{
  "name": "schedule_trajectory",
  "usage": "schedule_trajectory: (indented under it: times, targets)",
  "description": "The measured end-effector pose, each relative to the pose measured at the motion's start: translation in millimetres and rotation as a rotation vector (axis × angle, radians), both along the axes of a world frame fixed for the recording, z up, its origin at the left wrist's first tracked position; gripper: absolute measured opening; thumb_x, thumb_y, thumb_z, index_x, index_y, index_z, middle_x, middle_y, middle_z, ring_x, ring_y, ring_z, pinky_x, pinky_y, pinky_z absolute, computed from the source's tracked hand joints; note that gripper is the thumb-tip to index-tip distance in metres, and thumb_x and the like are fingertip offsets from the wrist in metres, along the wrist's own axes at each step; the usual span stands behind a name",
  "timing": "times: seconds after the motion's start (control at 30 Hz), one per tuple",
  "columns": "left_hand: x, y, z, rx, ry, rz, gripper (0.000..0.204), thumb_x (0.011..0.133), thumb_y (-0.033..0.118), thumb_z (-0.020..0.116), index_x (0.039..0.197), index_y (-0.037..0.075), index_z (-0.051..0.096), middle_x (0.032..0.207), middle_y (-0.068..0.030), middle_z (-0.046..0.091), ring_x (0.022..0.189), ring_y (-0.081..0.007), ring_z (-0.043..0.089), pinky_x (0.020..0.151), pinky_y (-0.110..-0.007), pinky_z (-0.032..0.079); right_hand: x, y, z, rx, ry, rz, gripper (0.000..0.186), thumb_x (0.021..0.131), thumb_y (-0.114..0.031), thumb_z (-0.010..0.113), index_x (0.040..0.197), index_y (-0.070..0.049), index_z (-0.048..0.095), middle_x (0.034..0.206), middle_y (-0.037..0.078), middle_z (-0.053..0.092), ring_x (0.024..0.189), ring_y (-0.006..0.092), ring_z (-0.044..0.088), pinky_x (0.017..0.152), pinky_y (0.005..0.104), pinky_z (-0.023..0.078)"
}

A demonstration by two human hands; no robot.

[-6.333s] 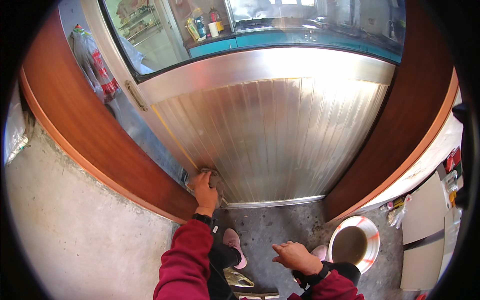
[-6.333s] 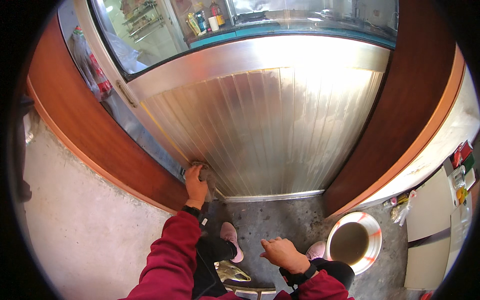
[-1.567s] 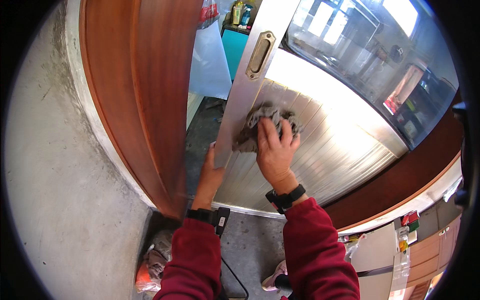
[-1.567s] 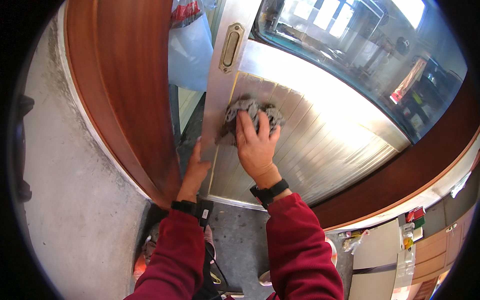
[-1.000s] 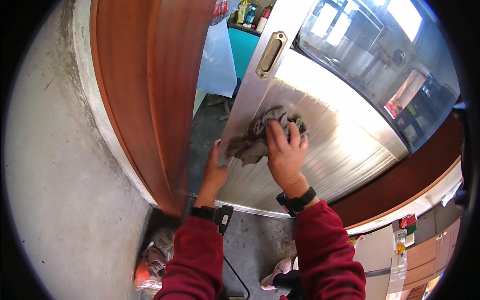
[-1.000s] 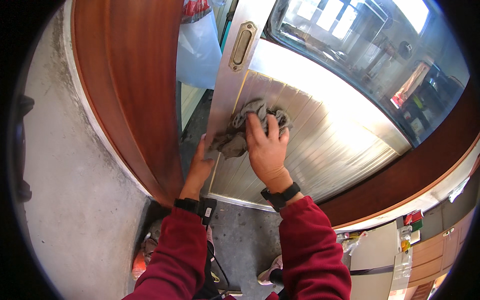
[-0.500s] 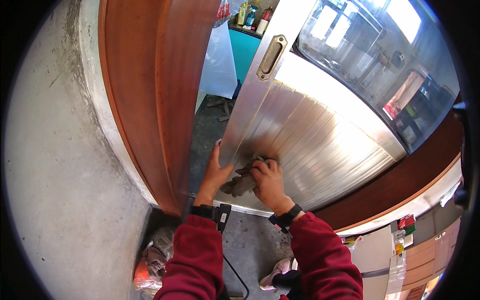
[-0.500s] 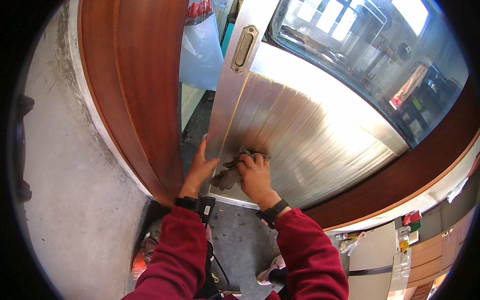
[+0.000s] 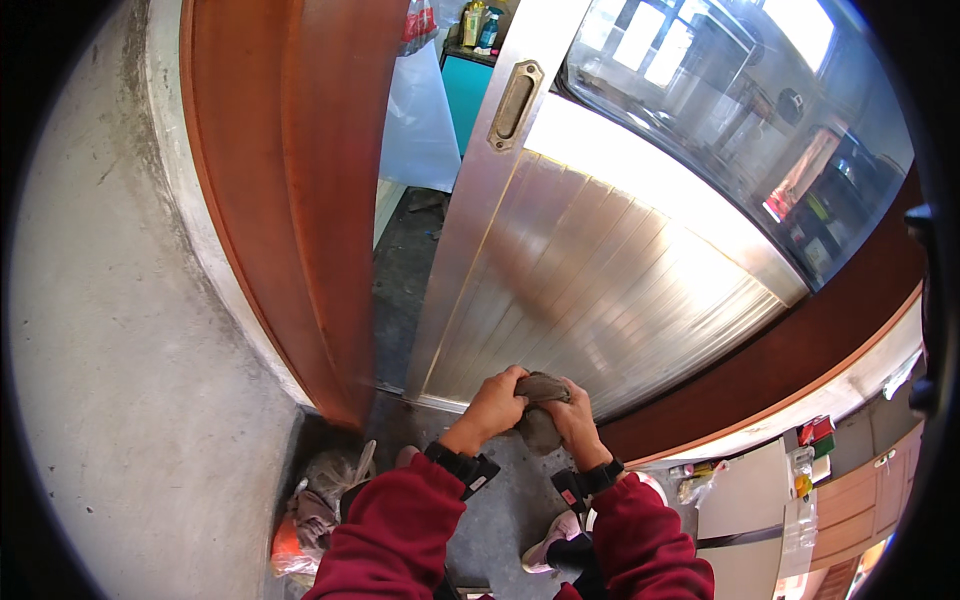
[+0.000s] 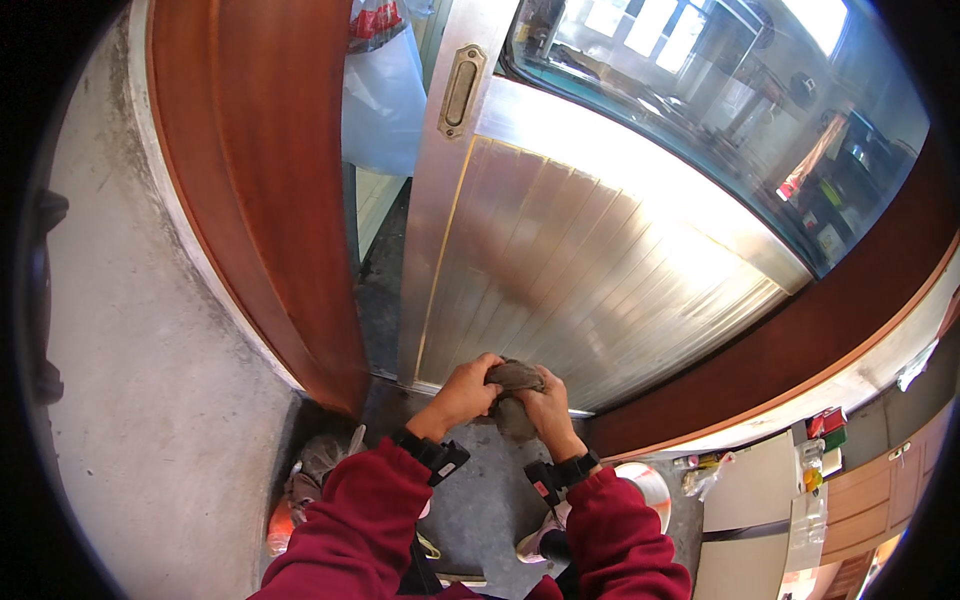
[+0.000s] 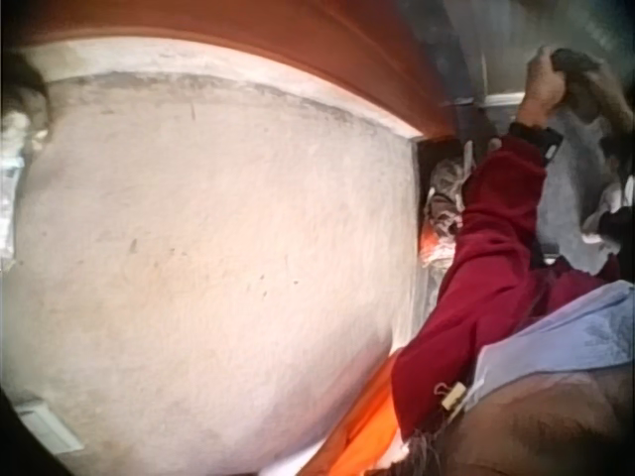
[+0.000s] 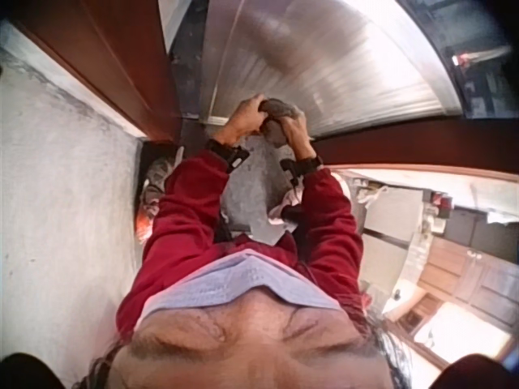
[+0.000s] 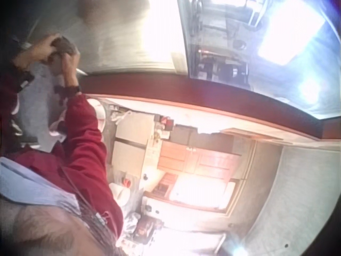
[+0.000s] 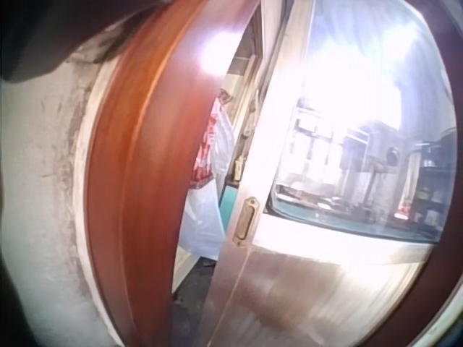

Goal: The person wipes a metal door with a cloth, moving from the upper section down to the lower edge. They switch to a second cloth and continue wiping the door surface before opening the door and moving a bucket of water.

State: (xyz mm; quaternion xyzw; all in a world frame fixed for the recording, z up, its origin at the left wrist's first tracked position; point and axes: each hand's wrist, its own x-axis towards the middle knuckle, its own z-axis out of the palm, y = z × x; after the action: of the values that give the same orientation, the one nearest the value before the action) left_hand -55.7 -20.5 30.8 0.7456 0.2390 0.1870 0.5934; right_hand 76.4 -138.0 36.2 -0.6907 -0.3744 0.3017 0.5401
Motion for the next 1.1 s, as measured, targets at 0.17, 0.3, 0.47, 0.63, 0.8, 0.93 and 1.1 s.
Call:
schedule_trajectory:
  times: [0.17, 0.3, 0.47, 0.63, 0.8, 0.93, 1.1]
  targets:
    - [3, 10, -18, -0.072, -0.180, -0.099, 0.043, 0.082, -0.003, 0.064, 0.124, 0.004, 0.057, 0.106, -0.0167, 0.069, 0.098, -0.0259, 0.067, 0.088, -0.036, 0.052, -10, -22, 14, 0.024, 0.211, 0.236, 0.059, 0.086, -0.006, 0.071, 0.141, -0.001, 0.049, 0.128, 0.006, 0.060, 0.116, 0.0154, 0.055, 0.099, 0.0284, 0.043]
    - [5, 7, -14, -0.303, -0.407, -0.149, 0.042, 0.085, -0.010, 0.055, 0.124, 0.006, 0.057, 0.111, -0.0113, 0.065, 0.101, -0.0199, 0.064, 0.090, -0.031, 0.051, -6, -22, 15, -0.054, 0.440, 0.062, 0.045, 0.088, -0.004, 0.068, 0.131, 0.000, 0.056, 0.118, 0.005, 0.065, 0.107, 0.0149, 0.059, 0.094, 0.0291, 0.047]
    - [-7, 52, -10, 0.032, -0.336, 0.462, 0.047, 0.083, -0.009, 0.054, 0.127, 0.007, 0.054, 0.116, -0.0148, 0.062, 0.103, -0.0264, 0.064, 0.083, -0.034, 0.052, -1, 3, 30, 0.102, 0.094, -0.027, 0.028, 0.090, -0.004, 0.066, 0.118, 0.002, 0.064, 0.105, 0.003, 0.069, 0.095, 0.0133, 0.063, 0.086, 0.0284, 0.050]
    - [-27, 116, -17, 0.269, -0.381, 0.803, 0.064, 0.079, -0.003, 0.056, 0.141, 0.007, 0.044, 0.136, -0.0177, 0.050, 0.125, -0.0352, 0.051, 0.098, -0.040, 0.046, -1, 45, 111, 0.338, -1.021, -0.197, 0.033, 0.069, 0.000, 0.071, 0.099, 0.002, 0.060, 0.107, 0.017, 0.062, 0.097, 0.0383, 0.056, 0.083, 0.0406, 0.048]
    - [-24, 122, -24, 0.023, -0.319, 0.519, 0.078, 0.081, 0.003, 0.061, 0.153, 0.003, 0.029, 0.147, -0.0162, 0.045, 0.136, -0.0266, 0.042, 0.112, -0.032, 0.030, -14, 105, 175, 0.376, -1.559, -0.378, 0.044, 0.063, -0.003, 0.073, 0.105, -0.003, 0.060, 0.121, 0.013, 0.057, 0.109, 0.0368, 0.052, 0.084, 0.0458, 0.043]
    - [-23, 125, -25, 0.042, -0.373, 0.512, 0.082, 0.080, 0.005, 0.063, 0.153, 0.000, 0.026, 0.145, -0.0167, 0.047, 0.136, -0.0244, 0.042, 0.112, -0.030, 0.030, -27, 124, 169, 0.375, -1.594, -0.448, 0.062, 0.058, 0.000, 0.075, 0.118, -0.004, 0.061, 0.122, 0.014, 0.057, 0.108, 0.0358, 0.053, 0.089, 0.0427, 0.042]
    - [-20, 121, -25, 0.134, -0.329, 0.548, 0.083, 0.080, 0.006, 0.063, 0.153, 0.001, 0.025, 0.148, -0.0173, 0.044, 0.137, -0.0241, 0.040, 0.111, -0.031, 0.031, -26, 126, 149, 0.333, -1.798, -0.418, 0.059, 0.062, -0.001, 0.071, 0.115, -0.025, 0.070, 0.122, 0.002, 0.057, 0.113, 0.0330, 0.051, 0.087, 0.0452, 0.039]
